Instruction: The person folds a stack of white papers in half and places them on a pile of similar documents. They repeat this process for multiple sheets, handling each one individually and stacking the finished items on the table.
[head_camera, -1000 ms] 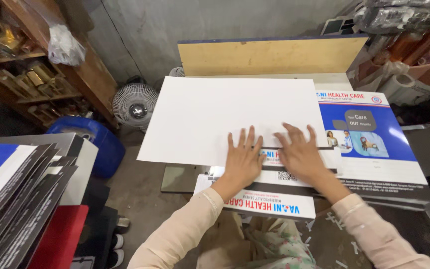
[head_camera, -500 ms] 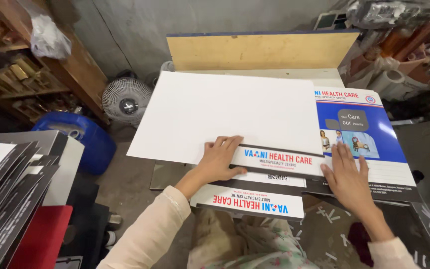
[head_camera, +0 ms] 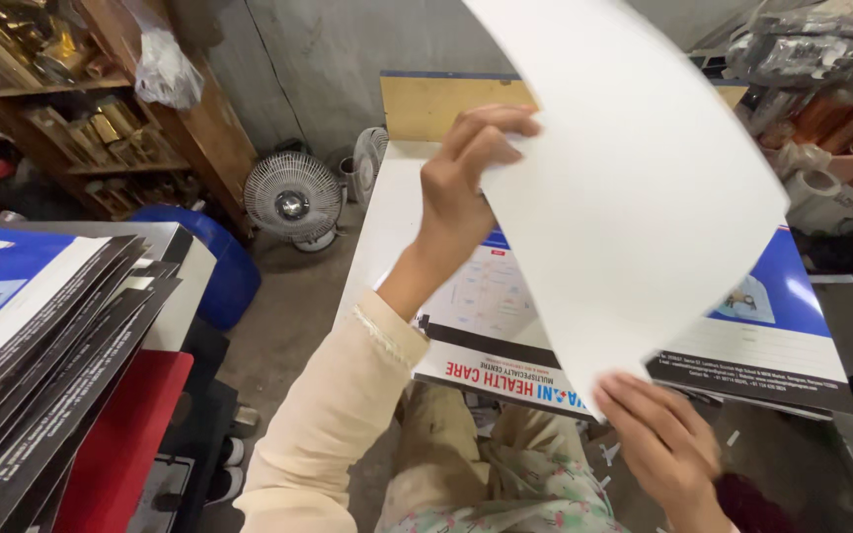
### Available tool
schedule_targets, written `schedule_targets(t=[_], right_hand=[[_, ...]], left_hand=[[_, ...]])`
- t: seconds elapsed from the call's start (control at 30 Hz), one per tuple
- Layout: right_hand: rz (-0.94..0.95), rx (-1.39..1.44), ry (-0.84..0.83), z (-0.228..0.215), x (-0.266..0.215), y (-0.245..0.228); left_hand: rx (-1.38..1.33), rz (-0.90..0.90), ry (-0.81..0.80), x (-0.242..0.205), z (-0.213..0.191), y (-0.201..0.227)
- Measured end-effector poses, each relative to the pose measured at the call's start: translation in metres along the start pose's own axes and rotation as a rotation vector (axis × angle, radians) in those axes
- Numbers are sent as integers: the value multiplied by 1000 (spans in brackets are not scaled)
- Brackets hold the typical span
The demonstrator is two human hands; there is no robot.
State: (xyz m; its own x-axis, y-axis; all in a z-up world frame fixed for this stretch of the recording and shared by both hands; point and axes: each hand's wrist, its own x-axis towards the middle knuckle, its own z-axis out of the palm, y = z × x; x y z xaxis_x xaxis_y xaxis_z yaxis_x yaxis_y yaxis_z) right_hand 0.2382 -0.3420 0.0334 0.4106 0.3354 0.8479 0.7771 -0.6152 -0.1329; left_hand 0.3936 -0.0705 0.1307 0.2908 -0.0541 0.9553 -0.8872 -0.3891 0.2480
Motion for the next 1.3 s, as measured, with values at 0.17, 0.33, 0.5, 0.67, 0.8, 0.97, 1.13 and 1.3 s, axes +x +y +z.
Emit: schedule_targets(t=[0.17,0.33,0.5,0.67,0.8,0.97,1.13,1.3], right_hand=[[46,115,-192,82,25,31],[176,157,-466,130,34,65],[678,307,-858,144,50,87],[476,135,-850,156,69,96],[306,280,-870,154,67,100],[420,429,-919,142,65,115],[466,343,-917,142,61,123],[543,447,-819,143,40,130]], left_hand=[[505,-113,-466,-80,-13,-79],[84,-274,-722,-176,17,-49],[94,-758,-700,-195,30,-17],[139,-724,-725,-168,29,-24],[353,-673,-853,-164,30,-25],[397,-710,-1005,-162,38,-34],[457,-688,-1199,-144,46,-38],[418,-715,-1299,-132,21,-31]])
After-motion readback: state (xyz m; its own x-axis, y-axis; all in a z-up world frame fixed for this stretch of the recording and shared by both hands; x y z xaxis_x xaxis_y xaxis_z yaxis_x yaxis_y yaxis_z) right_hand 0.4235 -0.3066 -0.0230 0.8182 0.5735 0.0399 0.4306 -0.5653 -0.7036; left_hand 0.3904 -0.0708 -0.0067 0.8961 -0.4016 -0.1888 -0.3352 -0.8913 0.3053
